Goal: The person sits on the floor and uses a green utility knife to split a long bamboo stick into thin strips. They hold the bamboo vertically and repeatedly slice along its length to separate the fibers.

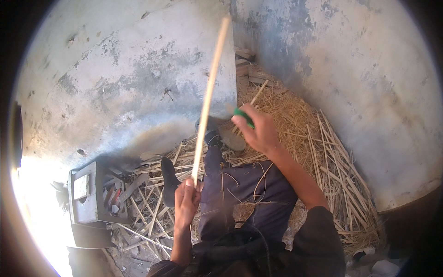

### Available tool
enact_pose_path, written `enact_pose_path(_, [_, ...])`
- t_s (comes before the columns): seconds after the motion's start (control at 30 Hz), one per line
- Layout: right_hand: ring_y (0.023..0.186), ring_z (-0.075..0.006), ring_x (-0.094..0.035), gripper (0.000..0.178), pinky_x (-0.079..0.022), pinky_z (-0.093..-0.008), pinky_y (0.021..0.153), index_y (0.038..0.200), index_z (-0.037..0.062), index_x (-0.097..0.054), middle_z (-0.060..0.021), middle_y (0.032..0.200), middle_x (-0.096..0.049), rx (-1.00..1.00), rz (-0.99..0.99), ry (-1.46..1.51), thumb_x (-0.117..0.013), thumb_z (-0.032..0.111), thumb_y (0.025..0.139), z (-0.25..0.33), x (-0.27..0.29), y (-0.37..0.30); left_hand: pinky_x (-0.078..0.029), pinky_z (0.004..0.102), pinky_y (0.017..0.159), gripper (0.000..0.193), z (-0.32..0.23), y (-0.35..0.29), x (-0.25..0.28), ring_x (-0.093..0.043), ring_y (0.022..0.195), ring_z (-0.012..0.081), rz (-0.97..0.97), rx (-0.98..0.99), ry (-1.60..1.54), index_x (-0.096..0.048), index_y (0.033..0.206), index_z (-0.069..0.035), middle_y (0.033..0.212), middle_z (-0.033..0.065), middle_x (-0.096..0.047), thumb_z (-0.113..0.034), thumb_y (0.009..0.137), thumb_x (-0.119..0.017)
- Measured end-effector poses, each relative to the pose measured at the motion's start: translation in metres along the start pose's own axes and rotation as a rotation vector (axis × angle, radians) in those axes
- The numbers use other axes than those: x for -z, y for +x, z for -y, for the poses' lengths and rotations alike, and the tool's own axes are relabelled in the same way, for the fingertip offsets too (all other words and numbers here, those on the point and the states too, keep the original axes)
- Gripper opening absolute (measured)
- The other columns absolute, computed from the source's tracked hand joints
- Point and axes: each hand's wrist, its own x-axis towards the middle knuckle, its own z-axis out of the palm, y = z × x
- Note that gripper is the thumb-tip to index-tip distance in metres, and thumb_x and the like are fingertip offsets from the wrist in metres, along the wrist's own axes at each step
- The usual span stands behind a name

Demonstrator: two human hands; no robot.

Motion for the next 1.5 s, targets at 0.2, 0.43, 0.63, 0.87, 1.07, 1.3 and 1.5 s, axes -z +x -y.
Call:
enact_pose_path(0.2, [0.067, -0.0237, -0.073, 0.035, -0.054, -0.0372, 0.058, 0.109, 0.0090, -0.067, -0.0082, 0.081, -0.072, 0.082, 0.289, 0.056, -0.070, 0.044, 0.103, 0.026, -0.008, -0.004, -0.022, 0.0219, 0.050, 0.049, -0.022, -0.002, -0.002, -0.032, 0.057, 0.0016, -0.035, -0.022, -0.082, -0.058, 0.094, -0.006, 0.071, -0.0071, -0.041, -0.048, 0.115, -0.043])
enact_pose_path(0.43, [0.074, -0.0271, -0.070, 0.031, -0.054, -0.0391, 0.065, 0.105, 0.0088, -0.067, -0.0056, 0.084, -0.069, 0.384, 0.420, 0.177, -0.081, 0.034, 0.094, 0.039, -0.020, -0.009, -0.026, 0.0229, 0.054, 0.045, -0.025, 0.000, -0.005, -0.035, 0.062, 0.0025, 0.002, -0.075, -0.016, -0.060, 0.099, -0.004, 0.072, -0.0060, -0.044, -0.043, 0.115, -0.047])
enact_pose_path(0.63, [0.076, -0.0273, -0.071, 0.030, -0.054, -0.0402, 0.066, 0.104, 0.0100, -0.066, -0.0051, 0.084, -0.069, 0.440, 0.409, 0.249, -0.080, 0.034, 0.094, 0.046, -0.023, -0.011, -0.026, 0.0197, 0.052, 0.031, -0.017, 0.004, -0.013, -0.034, 0.063, -0.0002, 0.036, -0.224, 0.057, -0.054, 0.096, -0.008, 0.076, -0.0078, -0.045, -0.030, 0.116, -0.049])
enact_pose_path(0.87, [0.064, -0.0223, -0.068, 0.030, -0.050, -0.0363, 0.057, 0.104, 0.0096, -0.066, -0.0035, 0.077, -0.066, 0.441, 0.384, 0.301, -0.082, 0.032, 0.093, 0.043, -0.025, -0.012, -0.033, 0.0253, 0.058, 0.031, -0.017, 0.004, -0.016, -0.041, 0.068, 0.0039, -0.011, -0.210, 0.162, -0.060, 0.099, -0.002, 0.073, -0.0054, -0.048, -0.027, 0.115, -0.051])
enact_pose_path(1.07, [0.057, -0.0192, -0.062, 0.028, -0.047, -0.0342, 0.053, 0.101, 0.0099, -0.067, -0.0027, 0.070, -0.062, 0.369, 0.473, 0.327, -0.083, 0.032, 0.094, 0.046, -0.018, -0.012, -0.032, 0.0250, 0.058, 0.030, -0.026, 0.006, -0.022, -0.039, 0.068, 0.0035, 0.014, -0.196, 0.105, -0.058, 0.102, -0.001, 0.074, -0.0056, -0.048, -0.026, 0.116, -0.049])
enact_pose_path(1.3, [0.054, -0.0178, -0.062, 0.027, -0.047, -0.0325, 0.051, 0.100, 0.0096, -0.070, -0.0026, 0.070, -0.065, 0.296, 0.460, 0.397, -0.083, 0.032, 0.093, 0.050, -0.016, -0.012, -0.026, 0.0229, 0.054, 0.034, -0.028, 0.008, -0.021, -0.034, 0.062, 0.0015, 0.073, -0.140, 0.038, -0.057, 0.106, -0.003, 0.072, -0.0075, -0.042, -0.034, 0.117, -0.047])
enact_pose_path(1.5, [0.054, -0.0180, -0.064, 0.026, -0.048, -0.0325, 0.050, 0.099, 0.0102, -0.071, -0.0029, 0.070, -0.067, 0.339, 0.390, 0.343, -0.085, 0.031, 0.091, 0.046, -0.019, -0.014, -0.023, 0.0231, 0.055, 0.036, -0.028, 0.011, -0.019, -0.031, 0.062, 0.0023, 0.164, -0.045, -0.181, -0.057, 0.104, -0.007, 0.072, -0.0081, -0.039, -0.039, 0.117, -0.047])
